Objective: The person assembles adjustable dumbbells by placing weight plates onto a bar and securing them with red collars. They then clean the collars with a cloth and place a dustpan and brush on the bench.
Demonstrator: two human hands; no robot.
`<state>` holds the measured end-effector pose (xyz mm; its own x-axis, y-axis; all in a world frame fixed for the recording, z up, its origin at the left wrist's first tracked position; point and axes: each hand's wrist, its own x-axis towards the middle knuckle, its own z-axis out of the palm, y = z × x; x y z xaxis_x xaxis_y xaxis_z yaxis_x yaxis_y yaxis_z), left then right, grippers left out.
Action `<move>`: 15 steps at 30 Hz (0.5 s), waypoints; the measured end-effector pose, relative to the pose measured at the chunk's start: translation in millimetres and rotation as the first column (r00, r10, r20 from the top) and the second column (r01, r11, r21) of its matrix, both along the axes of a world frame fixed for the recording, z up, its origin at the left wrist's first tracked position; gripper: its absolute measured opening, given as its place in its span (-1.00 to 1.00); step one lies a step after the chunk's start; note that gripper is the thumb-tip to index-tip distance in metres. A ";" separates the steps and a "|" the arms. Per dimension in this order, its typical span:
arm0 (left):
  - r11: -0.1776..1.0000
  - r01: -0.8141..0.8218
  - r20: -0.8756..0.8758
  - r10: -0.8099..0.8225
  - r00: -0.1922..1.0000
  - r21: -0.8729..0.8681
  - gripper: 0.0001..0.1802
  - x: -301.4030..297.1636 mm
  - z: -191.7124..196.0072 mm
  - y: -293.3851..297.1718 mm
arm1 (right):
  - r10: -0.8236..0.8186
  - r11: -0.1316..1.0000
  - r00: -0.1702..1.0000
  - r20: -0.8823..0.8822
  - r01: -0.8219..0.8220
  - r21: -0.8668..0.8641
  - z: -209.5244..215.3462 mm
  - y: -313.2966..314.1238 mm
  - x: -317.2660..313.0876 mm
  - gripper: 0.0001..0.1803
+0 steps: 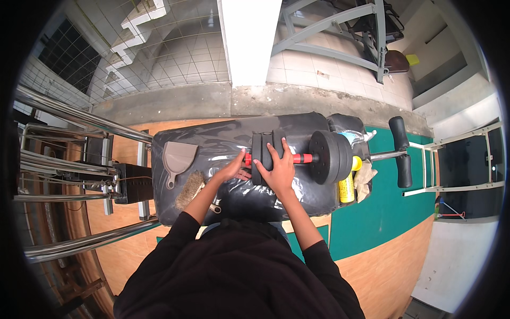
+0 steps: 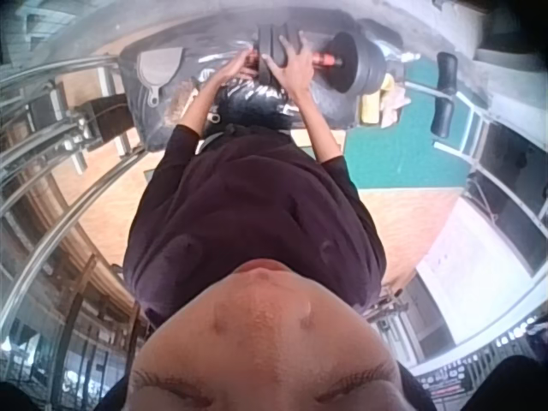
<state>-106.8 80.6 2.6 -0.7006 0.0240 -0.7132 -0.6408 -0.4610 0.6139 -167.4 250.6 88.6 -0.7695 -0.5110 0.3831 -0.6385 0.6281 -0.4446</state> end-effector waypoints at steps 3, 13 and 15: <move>0.988 -0.130 -0.241 0.107 0.965 -0.081 -0.38 13.4 9.9 6.0 | 0.002 1.000 1.000 -0.003 -0.002 -0.003 1.0 -0.4 0.3 -0.35; 0.999 0.032 -0.032 -0.031 0.999 0.036 -0.26 8.4 -2.0 -24.3 | 0.008 1.000 1.000 -0.006 -0.008 0.010 2.5 -3.5 1.4 -0.35; 0.998 -0.030 -0.129 0.023 0.991 -0.051 -0.29 14.5 9.1 -10.1 | 0.001 1.000 1.000 -0.012 -0.001 0.001 2.3 -1.6 0.7 -0.35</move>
<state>-92.3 70.5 11.7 -0.7865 -0.0310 -0.6169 -0.5429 -0.4414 0.7144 -166.7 249.0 90.8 -0.7643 -0.5125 0.3914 -0.6445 0.6280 -0.4362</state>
